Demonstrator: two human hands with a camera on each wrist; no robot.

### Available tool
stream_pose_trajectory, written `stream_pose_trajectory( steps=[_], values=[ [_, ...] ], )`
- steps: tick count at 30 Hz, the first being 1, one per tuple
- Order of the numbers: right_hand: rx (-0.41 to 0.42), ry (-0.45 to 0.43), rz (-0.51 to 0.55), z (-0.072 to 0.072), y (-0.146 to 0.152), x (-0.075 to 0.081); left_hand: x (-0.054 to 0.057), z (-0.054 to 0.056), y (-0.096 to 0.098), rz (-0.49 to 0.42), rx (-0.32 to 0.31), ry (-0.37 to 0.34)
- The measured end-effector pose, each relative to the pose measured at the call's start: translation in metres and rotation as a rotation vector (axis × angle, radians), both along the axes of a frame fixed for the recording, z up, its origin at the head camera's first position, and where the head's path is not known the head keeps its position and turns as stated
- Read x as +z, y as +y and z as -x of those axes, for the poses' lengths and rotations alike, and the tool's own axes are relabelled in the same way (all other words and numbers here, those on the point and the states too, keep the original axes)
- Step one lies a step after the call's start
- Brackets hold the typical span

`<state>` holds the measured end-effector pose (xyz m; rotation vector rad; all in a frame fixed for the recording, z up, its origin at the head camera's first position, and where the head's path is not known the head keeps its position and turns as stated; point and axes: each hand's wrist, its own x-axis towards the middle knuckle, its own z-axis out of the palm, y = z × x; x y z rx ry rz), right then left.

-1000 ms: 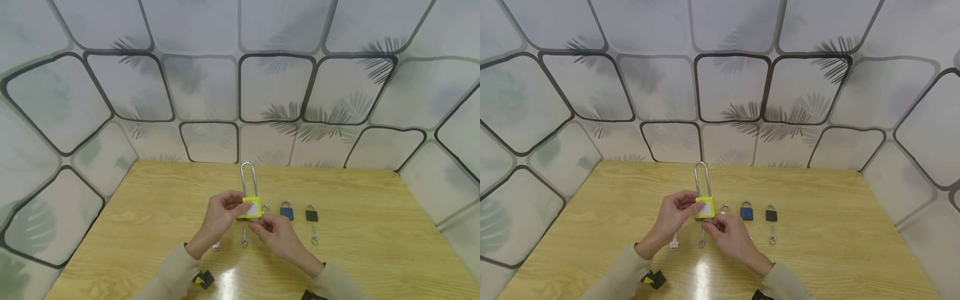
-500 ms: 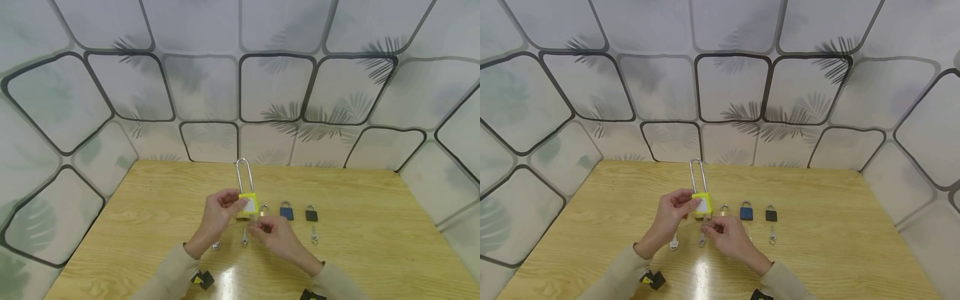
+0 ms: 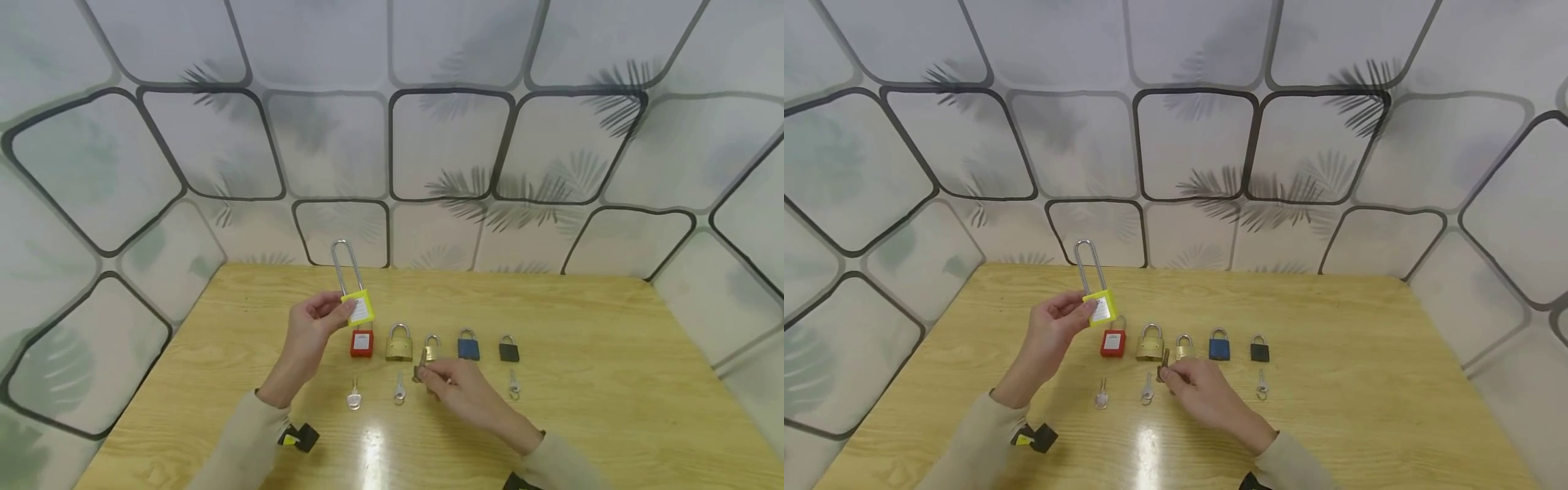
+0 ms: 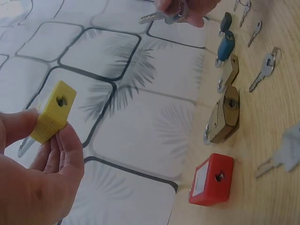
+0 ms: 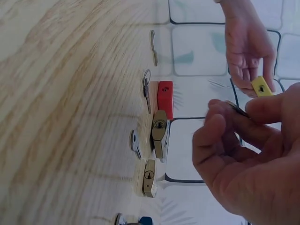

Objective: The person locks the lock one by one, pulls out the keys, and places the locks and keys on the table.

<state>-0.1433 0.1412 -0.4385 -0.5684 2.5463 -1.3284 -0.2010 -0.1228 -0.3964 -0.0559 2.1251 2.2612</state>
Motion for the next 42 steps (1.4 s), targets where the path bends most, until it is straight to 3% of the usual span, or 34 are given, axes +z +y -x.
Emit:
stream_pose_trajectory(
  steps=[4, 8, 16, 27, 33, 42],
  values=[
    [0.016, 0.034, -0.018, 0.0, -0.002, -0.003, -0.007, -0.001, -0.009, 0.028, 0.015, -0.032],
    [-0.024, 0.015, 0.027, 0.0, -0.004, -0.004, -0.01, -0.001, -0.019, 0.056, 0.022, -0.051],
    [-0.09, -0.154, 0.113, 0.001, -0.01, -0.004, -0.017, -0.007, -0.043, 0.103, 0.063, -0.083],
    [0.046, -0.097, 0.036, 0.001, -0.032, -0.011, -0.026, -0.017, -0.058, 0.123, 0.075, -0.142],
    [0.134, -0.067, 0.024, 0.007, -0.06, -0.008, -0.025, -0.018, -0.063, 0.13, 0.081, -0.158],
    [0.205, -0.103, -0.049, 0.018, -0.109, -0.006, -0.021, -0.019, -0.07, 0.123, 0.106, -0.147]
  ],
)
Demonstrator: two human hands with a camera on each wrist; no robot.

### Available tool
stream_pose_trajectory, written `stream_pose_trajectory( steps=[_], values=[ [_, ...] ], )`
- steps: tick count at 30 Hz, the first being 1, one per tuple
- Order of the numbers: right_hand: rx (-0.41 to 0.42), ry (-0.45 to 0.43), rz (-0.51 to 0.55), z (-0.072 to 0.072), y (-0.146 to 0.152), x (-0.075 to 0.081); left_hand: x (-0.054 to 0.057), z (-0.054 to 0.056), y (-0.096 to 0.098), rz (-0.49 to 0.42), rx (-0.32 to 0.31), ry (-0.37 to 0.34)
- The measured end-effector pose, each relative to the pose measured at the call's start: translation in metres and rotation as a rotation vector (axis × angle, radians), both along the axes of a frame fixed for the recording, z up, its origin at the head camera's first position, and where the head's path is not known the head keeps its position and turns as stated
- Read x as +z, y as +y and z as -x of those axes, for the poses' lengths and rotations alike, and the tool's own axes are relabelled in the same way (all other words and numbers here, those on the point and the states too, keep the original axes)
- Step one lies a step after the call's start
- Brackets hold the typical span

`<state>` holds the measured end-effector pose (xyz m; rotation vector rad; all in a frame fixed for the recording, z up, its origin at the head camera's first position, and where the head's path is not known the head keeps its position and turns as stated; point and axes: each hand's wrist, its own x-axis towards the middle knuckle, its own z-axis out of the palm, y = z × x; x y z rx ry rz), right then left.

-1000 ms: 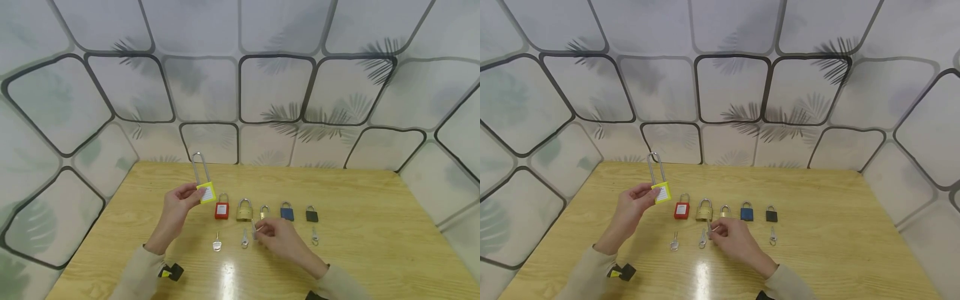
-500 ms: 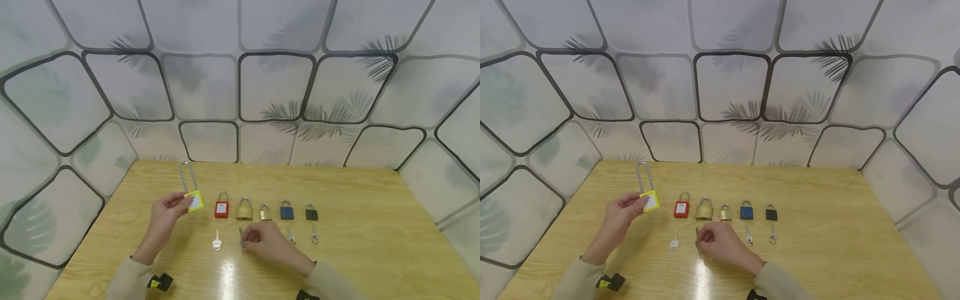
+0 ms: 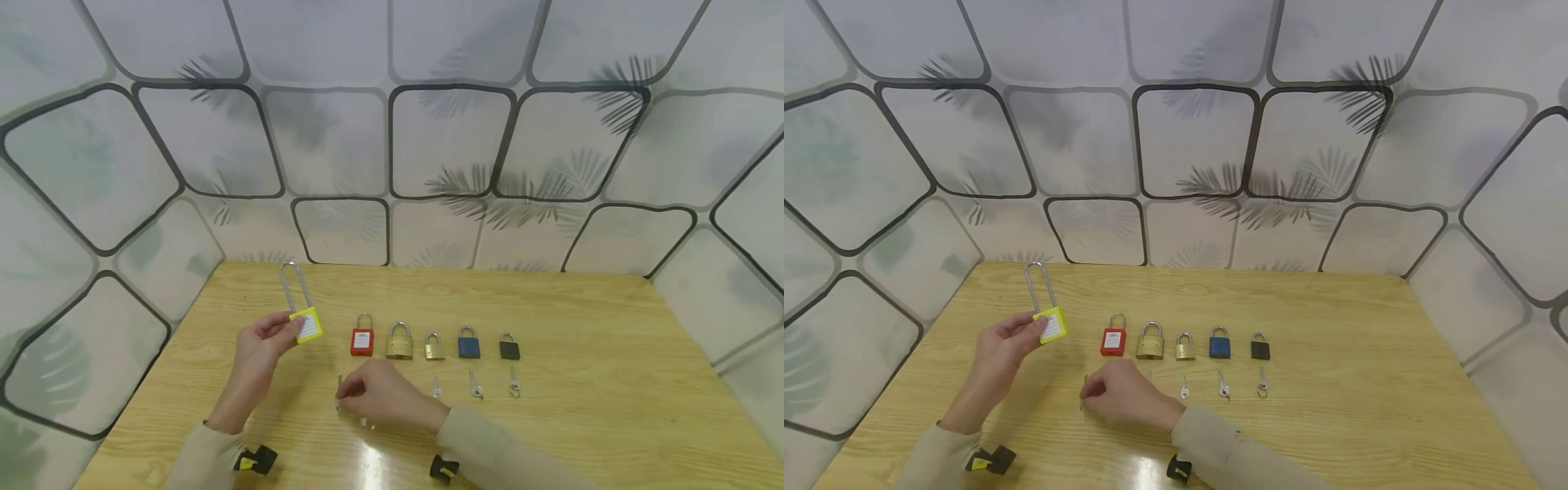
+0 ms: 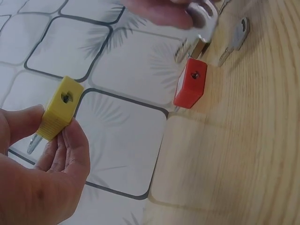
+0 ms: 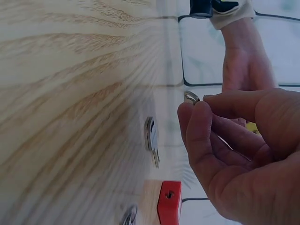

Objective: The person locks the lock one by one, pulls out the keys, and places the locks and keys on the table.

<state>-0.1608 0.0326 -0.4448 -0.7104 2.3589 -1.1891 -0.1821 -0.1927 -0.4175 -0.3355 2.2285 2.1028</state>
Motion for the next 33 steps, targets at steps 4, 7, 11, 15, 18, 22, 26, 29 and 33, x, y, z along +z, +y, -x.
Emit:
stream_pose_trajectory(
  steps=[4, 7, 11, 15, 18, 22, 26, 29, 33],
  values=[
    [0.026, -0.001, -0.006, 0.004, -0.013, -0.002, 0.002, -0.001, -0.002, -0.01, 0.019, 0.004],
    [0.038, -0.021, -0.005, 0.005, -0.02, -0.003, 0.002, -0.002, -0.004, -0.015, 0.025, 0.002],
    [0.04, -0.037, -0.043, 0.007, -0.026, -0.005, 0.002, -0.002, -0.006, -0.015, 0.03, 0.0],
    [0.051, -0.044, -0.084, 0.01, -0.03, -0.007, 0.002, -0.002, -0.006, -0.014, 0.034, -0.005],
    [0.058, -0.061, -0.096, 0.01, -0.033, -0.006, 0.002, -0.002, -0.005, -0.017, 0.029, -0.003],
    [0.067, -0.094, -0.096, 0.009, -0.035, -0.004, 0.003, -0.002, -0.004, -0.011, 0.015, 0.005],
    [0.084, -0.091, -0.101, 0.008, -0.035, -0.002, 0.002, -0.002, -0.003, 0.001, 0.013, -0.006],
    [0.096, -0.058, -0.109, 0.007, -0.033, -0.003, 0.002, -0.002, -0.004, 0.009, 0.007, -0.017],
    [0.076, -0.064, -0.096, 0.006, -0.026, -0.002, 0.001, -0.002, -0.004, 0.034, -0.01, -0.019]
  ],
)
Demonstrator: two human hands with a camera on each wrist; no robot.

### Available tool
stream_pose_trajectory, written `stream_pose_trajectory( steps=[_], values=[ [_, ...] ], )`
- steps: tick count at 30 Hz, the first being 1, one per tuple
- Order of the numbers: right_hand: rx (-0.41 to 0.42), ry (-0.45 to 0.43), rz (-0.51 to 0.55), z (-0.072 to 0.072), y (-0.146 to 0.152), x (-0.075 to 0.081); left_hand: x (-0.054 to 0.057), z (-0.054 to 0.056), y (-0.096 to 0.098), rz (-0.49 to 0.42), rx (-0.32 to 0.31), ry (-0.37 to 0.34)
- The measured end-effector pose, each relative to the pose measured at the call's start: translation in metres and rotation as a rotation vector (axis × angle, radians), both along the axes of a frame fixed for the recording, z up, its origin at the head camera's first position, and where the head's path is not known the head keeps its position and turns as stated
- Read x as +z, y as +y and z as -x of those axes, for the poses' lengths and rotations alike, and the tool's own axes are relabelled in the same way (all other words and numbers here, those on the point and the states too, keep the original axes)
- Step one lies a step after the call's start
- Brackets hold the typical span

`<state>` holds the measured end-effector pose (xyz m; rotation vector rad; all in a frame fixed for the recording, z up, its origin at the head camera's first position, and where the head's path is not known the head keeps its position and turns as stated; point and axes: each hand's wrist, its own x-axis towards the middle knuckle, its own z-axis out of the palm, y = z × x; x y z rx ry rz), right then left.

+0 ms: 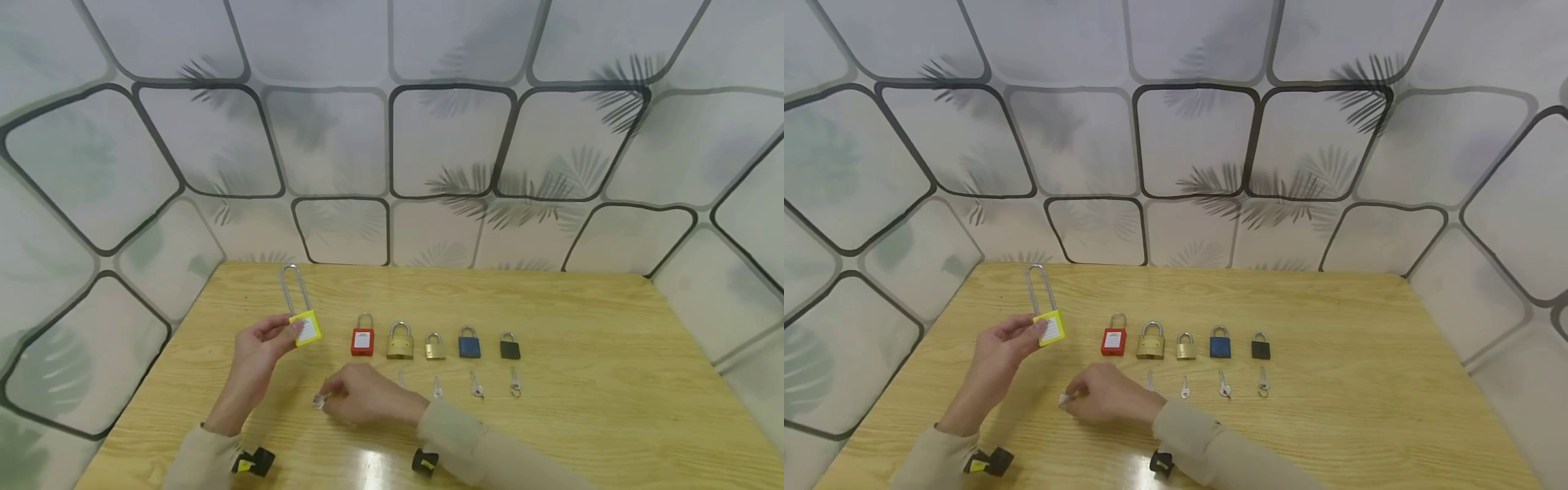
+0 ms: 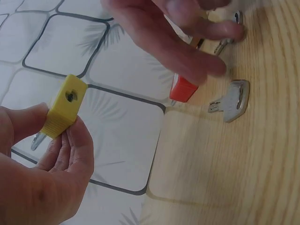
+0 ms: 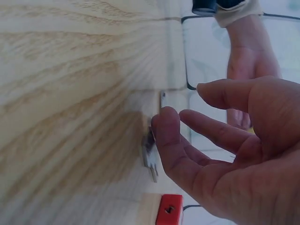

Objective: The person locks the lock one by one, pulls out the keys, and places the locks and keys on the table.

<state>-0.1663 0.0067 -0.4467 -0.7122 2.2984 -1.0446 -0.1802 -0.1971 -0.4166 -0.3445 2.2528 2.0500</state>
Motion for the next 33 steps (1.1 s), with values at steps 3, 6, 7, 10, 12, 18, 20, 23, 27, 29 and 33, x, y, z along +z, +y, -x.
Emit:
stream_pose_trajectory(
  steps=[3, 6, 7, 10, 12, 18, 20, 23, 27, 29, 33],
  values=[
    [-0.009, -0.023, 0.002, 0.0, 0.011, 0.008, -0.003, 0.003, 0.001, 0.025, -0.002, 0.002],
    [0.027, -0.026, -0.004, 0.001, 0.028, 0.02, -0.01, 0.008, 0.004, 0.05, -0.007, -0.005],
    [0.04, -0.021, -0.005, 0.001, 0.034, 0.024, -0.013, 0.01, 0.005, 0.06, -0.014, -0.01],
    [0.05, -0.018, 0.003, 0.001, 0.056, 0.038, -0.021, 0.017, 0.008, 0.103, -0.046, -0.027],
    [0.033, -0.022, 0.013, 0.001, 0.073, 0.045, -0.026, 0.022, 0.011, 0.14, -0.069, -0.038],
    [-0.004, 0.053, 0.031, 0.003, 0.128, 0.062, -0.038, 0.032, 0.015, 0.243, -0.104, -0.065],
    [-0.022, 0.087, 0.016, 0.003, 0.144, 0.066, -0.041, 0.033, 0.015, 0.276, -0.113, -0.077],
    [-0.046, 0.122, 0.025, 0.001, 0.167, 0.068, -0.047, 0.035, 0.014, 0.329, -0.122, -0.092],
    [-0.088, 0.1, 0.025, -0.003, 0.191, 0.068, -0.053, 0.033, 0.013, 0.371, -0.126, -0.093],
    [-0.108, 0.076, 0.015, -0.005, 0.2, 0.069, -0.054, 0.032, 0.013, 0.384, -0.129, -0.09],
    [-0.142, 0.063, 0.007, -0.007, 0.21, 0.074, -0.054, 0.033, 0.013, 0.444, -0.135, -0.065]
  ],
)
